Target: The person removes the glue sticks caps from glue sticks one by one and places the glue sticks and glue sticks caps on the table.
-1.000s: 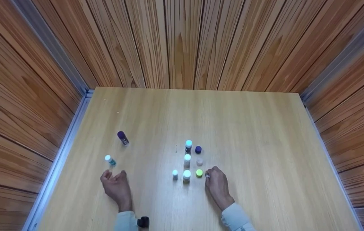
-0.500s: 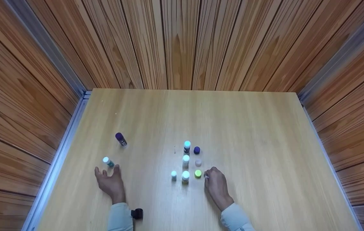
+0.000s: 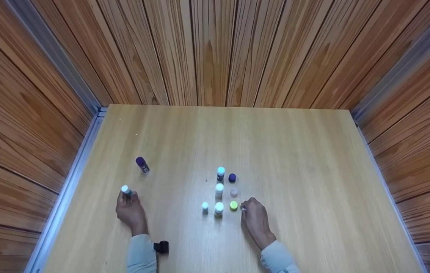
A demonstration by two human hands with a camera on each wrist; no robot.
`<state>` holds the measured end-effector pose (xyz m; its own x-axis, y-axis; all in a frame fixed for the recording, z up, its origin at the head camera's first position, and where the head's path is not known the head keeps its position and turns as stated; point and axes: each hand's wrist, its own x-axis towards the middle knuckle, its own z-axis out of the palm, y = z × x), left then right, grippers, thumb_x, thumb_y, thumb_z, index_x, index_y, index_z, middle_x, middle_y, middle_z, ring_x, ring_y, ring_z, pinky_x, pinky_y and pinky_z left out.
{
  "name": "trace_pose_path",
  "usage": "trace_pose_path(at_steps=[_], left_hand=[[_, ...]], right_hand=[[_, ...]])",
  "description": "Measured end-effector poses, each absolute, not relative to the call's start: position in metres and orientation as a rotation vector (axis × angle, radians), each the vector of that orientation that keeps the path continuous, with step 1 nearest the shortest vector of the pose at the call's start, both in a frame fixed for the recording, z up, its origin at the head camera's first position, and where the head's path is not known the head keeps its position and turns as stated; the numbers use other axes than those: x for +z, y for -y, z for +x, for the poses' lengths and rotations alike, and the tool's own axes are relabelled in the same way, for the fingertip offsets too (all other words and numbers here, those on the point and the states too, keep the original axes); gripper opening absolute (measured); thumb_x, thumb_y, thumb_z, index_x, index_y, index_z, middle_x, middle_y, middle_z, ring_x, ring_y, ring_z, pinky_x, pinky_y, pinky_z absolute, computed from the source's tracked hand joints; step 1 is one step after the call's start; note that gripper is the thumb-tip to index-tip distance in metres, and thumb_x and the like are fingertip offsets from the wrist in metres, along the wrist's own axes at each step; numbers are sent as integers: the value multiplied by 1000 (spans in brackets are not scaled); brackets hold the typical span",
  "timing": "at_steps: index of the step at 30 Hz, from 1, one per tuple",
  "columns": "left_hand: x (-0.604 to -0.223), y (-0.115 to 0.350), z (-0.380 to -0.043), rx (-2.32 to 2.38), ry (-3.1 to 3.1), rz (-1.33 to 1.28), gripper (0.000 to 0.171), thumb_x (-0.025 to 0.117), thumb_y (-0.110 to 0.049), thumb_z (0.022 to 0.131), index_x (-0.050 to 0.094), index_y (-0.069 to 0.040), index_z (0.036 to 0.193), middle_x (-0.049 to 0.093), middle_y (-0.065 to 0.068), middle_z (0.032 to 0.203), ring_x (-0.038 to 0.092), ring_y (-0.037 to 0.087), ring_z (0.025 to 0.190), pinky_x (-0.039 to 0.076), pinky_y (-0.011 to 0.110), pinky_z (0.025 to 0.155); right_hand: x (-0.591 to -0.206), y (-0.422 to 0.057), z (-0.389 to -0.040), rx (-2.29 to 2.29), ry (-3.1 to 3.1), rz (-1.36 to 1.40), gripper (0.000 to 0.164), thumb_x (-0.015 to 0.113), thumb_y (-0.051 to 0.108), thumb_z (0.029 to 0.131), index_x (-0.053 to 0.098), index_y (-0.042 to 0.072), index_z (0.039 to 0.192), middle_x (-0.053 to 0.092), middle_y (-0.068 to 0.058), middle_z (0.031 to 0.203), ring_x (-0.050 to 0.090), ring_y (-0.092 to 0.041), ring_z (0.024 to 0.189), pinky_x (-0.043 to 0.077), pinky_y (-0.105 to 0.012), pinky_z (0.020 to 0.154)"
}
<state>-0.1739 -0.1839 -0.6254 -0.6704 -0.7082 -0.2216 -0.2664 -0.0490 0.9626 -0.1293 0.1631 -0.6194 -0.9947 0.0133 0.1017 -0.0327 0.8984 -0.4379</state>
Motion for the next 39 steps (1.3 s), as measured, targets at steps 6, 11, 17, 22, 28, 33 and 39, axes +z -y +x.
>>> trace_pose_path(at_steps=[6, 11, 17, 22, 28, 33, 39], left_hand=[[-627, 186, -176, -1738, 1913, 1031, 43, 54, -13, 90, 45, -14, 132, 48, 5, 131, 45, 16, 120, 43, 23, 90], [-629, 188, -176, -1674, 1915, 1006, 34, 54, -14, 89, 54, -9, 123, 56, 7, 122, 51, 18, 113, 45, 29, 88], [-630, 189, -175, -1636, 1921, 978, 29, 54, -13, 90, 57, -3, 116, 59, 10, 116, 54, 20, 108, 47, 30, 85], [-630, 188, -173, -1657, 1913, 980, 26, 55, -14, 89, 59, -2, 112, 61, 10, 112, 57, 19, 104, 49, 25, 79], [-628, 179, -166, -1694, 1859, 944, 21, 59, -10, 86, 61, 1, 104, 64, 11, 104, 61, 18, 97, 51, 19, 71], [-626, 170, -160, -1698, 1904, 933, 22, 60, -11, 85, 62, 0, 104, 64, 11, 103, 62, 18, 95, 51, 20, 72], [-626, 157, -154, -1715, 2022, 862, 24, 63, -14, 84, 63, -3, 105, 66, 9, 98, 63, 18, 89, 51, 18, 68]], right_hand=[[-621, -163, -128, 663, 2927, 39, 13, 62, -6, 71, 68, 4, 73, 49, 2, 63, 45, -8, 55, 42, -24, 49], [-622, -162, -127, 664, 2931, 34, 13, 63, -6, 72, 69, 3, 77, 52, 1, 65, 49, -9, 57, 44, -25, 51], [-622, -162, -126, 652, 2935, 30, 14, 64, -6, 72, 70, 2, 82, 56, -1, 70, 55, -10, 63, 48, -23, 56], [-621, -161, -126, 656, 2938, 12, 14, 64, -6, 72, 70, 5, 80, 54, 1, 69, 51, -8, 61, 46, -23, 55], [-620, -162, -127, 661, 2948, 10, 15, 63, -6, 71, 69, 5, 79, 54, 0, 69, 51, -10, 61, 46, -24, 55], [-621, -163, -127, 654, 2940, 26, 14, 63, -5, 70, 68, 6, 76, 53, 0, 67, 50, -10, 59, 45, -25, 53], [-622, -164, -126, 656, 2939, 46, 13, 66, -3, 71, 69, 6, 81, 56, -1, 72, 55, -12, 65, 48, -26, 58]])
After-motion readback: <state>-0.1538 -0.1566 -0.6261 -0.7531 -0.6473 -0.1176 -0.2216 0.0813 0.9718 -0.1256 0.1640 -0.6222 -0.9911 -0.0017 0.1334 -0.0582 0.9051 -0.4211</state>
